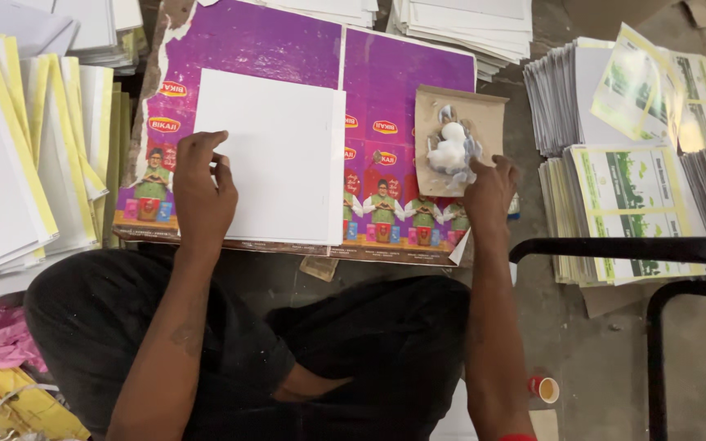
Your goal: The person sits on the floor and repeatedly applies glue to the spine of a white paper sheet, then presses it onto a purple-covered board. The person handles multiple sheets one at a time, aligning and smoothing each glued edge.
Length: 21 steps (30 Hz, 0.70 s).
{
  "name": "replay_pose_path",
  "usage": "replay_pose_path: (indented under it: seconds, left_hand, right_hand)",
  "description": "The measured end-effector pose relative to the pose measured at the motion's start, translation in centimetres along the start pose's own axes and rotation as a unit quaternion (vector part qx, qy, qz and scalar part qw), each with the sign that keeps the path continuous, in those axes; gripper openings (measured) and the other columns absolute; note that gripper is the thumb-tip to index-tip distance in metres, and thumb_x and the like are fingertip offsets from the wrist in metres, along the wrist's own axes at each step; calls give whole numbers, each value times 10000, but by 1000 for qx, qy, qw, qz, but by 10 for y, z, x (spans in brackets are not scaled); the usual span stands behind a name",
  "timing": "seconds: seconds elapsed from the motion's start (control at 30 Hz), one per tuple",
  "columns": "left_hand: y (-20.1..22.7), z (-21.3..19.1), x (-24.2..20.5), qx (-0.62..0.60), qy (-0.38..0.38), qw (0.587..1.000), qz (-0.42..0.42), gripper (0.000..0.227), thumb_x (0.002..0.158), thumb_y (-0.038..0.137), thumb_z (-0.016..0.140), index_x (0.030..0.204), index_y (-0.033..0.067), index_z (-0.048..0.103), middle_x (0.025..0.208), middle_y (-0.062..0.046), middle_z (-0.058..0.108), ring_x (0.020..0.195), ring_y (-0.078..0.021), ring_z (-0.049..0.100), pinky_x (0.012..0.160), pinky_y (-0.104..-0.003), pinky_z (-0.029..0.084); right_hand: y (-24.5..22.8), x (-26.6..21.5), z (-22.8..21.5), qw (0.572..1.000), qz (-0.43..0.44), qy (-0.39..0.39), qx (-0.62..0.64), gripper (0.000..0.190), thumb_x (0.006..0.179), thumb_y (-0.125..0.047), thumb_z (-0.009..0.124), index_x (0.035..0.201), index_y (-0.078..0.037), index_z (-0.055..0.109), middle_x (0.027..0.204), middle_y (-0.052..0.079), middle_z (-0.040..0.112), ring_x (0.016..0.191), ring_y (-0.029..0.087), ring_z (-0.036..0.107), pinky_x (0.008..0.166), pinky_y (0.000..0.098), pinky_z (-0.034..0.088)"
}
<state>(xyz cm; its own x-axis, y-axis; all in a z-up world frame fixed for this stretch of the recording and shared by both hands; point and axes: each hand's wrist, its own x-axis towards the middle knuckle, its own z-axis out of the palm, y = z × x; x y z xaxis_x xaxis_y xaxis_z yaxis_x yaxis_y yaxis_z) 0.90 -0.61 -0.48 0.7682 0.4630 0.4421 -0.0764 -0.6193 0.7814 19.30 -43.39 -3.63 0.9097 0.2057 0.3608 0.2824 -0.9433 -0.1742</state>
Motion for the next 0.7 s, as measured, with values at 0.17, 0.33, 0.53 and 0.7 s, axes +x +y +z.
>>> replay_pose_path:
  seconds: [0.17,0.33,0.53,0.7]
  left_hand:
    - [-3,1,-3,-16,6,1000,4,354,973,-109,578,1296,25,637,1267,-161,598,995,-270,666,798,-360,566]
    - [0,-1,-4,-15,16,1000,2,326,956,-92,594,1239,43,685,1231,-145,610,995,-285,676,799,-385,556]
    - [1,-2,-4,-41,0,999,-32,262,953,-55,598,1170,53,698,1204,-129,621,976,-290,688,775,-378,560]
    - [7,7,-4,-23,-14,1000,-10,264,911,-36,619,1139,62,707,1150,-122,645,1032,-319,663,853,-417,545]
  right_hand:
    - [33,0,42,999,-33,22,-30,432,721,41,656,1097,-95,819,1289,265,608,1272,520,463,1071,548,373]
    - [60,15,63,993,-100,56,18,312,784,46,645,1025,-75,803,1101,178,720,1201,363,611,1185,509,401]
    - [52,12,24,966,159,-27,205,508,778,106,462,1158,-63,753,1023,206,701,996,305,682,947,373,499]
    - [4,-26,-15,889,168,1,425,459,919,119,497,1295,-3,729,977,82,574,873,182,465,763,327,361]
